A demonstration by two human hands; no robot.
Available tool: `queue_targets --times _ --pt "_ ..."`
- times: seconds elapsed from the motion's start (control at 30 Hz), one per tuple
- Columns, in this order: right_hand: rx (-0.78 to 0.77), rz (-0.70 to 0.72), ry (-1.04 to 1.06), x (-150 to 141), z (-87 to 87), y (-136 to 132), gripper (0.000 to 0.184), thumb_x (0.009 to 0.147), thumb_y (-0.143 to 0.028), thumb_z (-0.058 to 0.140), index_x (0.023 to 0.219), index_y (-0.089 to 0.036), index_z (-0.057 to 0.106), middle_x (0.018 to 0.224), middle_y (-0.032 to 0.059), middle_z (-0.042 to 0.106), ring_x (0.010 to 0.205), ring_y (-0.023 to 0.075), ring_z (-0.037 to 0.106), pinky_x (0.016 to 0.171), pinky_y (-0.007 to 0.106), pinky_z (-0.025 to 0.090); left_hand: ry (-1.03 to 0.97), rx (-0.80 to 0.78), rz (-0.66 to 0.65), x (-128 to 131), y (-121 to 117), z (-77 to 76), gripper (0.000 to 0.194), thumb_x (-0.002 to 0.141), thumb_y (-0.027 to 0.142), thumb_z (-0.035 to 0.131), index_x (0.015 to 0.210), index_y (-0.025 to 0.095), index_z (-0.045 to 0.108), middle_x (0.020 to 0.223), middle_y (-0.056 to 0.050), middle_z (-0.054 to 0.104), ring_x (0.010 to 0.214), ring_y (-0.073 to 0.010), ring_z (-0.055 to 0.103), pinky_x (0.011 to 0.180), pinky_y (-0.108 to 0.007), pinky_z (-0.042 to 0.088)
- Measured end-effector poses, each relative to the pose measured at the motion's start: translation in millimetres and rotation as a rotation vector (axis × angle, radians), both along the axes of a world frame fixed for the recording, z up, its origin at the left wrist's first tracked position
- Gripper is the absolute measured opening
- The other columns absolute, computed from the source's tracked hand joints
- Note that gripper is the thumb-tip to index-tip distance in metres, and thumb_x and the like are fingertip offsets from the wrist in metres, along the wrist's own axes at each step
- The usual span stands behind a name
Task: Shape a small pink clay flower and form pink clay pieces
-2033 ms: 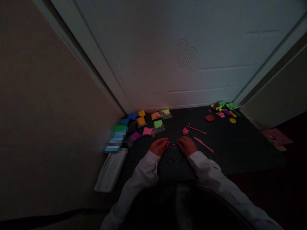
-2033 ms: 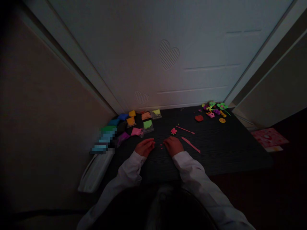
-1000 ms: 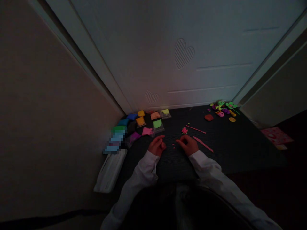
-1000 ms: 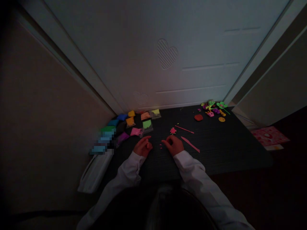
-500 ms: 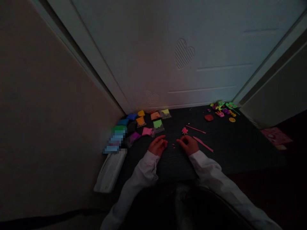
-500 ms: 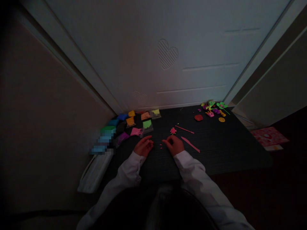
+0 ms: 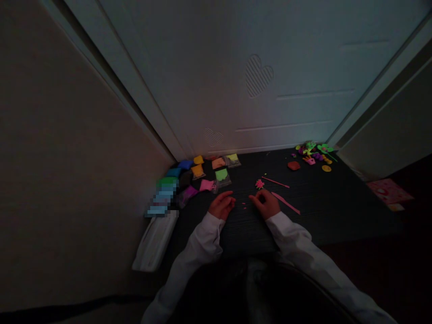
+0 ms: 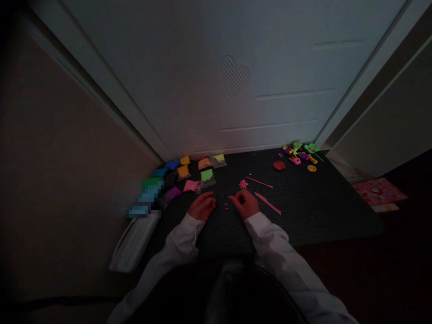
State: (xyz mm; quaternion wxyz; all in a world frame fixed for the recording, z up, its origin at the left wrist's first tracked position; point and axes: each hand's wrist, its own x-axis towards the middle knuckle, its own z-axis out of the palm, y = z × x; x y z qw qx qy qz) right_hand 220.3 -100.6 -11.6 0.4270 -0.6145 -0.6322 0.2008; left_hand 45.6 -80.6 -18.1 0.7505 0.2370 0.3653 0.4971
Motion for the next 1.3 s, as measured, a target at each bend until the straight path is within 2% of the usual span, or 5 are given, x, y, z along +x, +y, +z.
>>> queue_targets --times 0.2,0.43,0.67,0.93,1.3 --pt "0.023 0.039 -0.003 1.3 0.0 2.2 0.022 0.076 -0.035 0.041 0.077 -0.018 0.054 0.072 0.0025 0.055 0.066 0.0124 0.050 0.061 0.024 0.039 0.001 -0.004 0.003 -0.2 0.4 -1.3 0.033 0.052 0.015 0.067 0.084 0.013 0.057 0.064 -0.003 0.061 0.058 -0.0087 0.055 0.058 -0.022 0.042" --pt "0.002 0.039 -0.023 1.8 1.5 0.0 0.025 0.075 -0.038 0.041 0.063 -0.018 0.051 0.058 -0.0006 0.049 0.055 0.0108 0.045 0.054 0.023 0.036 -0.002 -0.017 -0.006 -1.4 1.5 -3.2 0.032 0.053 0.015 0.067 0.083 0.012 0.057 0.064 -0.003 0.061 0.058 -0.0086 0.055 0.057 -0.021 0.043" --pt "0.006 0.062 -0.014 1.0 -0.5 2.6 0.022 0.076 -0.033 0.039 0.083 -0.019 0.054 0.078 0.0038 0.056 0.070 0.0133 0.050 0.064 0.025 0.039 0.014 -0.032 0.009 -0.6 1.7 -4.0 0.036 0.046 0.013 0.070 0.080 0.013 0.058 0.063 -0.002 0.061 0.059 -0.0093 0.055 0.057 -0.021 0.043" --pt "0.007 0.075 -0.035 -1.2 -1.4 1.5 0.028 0.076 -0.037 0.040 0.054 -0.020 0.046 0.053 -0.0020 0.044 0.050 0.0105 0.043 0.050 0.023 0.034 0.039 -0.001 0.057 -1.6 4.1 -15.1 0.025 0.046 0.023 0.072 0.055 0.012 0.051 0.046 0.002 0.053 0.045 -0.0062 0.048 0.048 -0.021 0.038" --pt "0.015 0.109 0.006 -3.6 -3.6 2.9 0.020 0.076 -0.029 0.039 0.085 -0.022 0.055 0.075 0.0036 0.059 0.066 0.0157 0.055 0.060 0.028 0.045 -0.062 0.078 0.057 0.3 4.4 -10.8 0.035 0.053 0.035 0.066 0.048 0.015 0.039 0.036 0.005 0.039 0.037 -0.0051 0.034 0.040 -0.020 0.023"
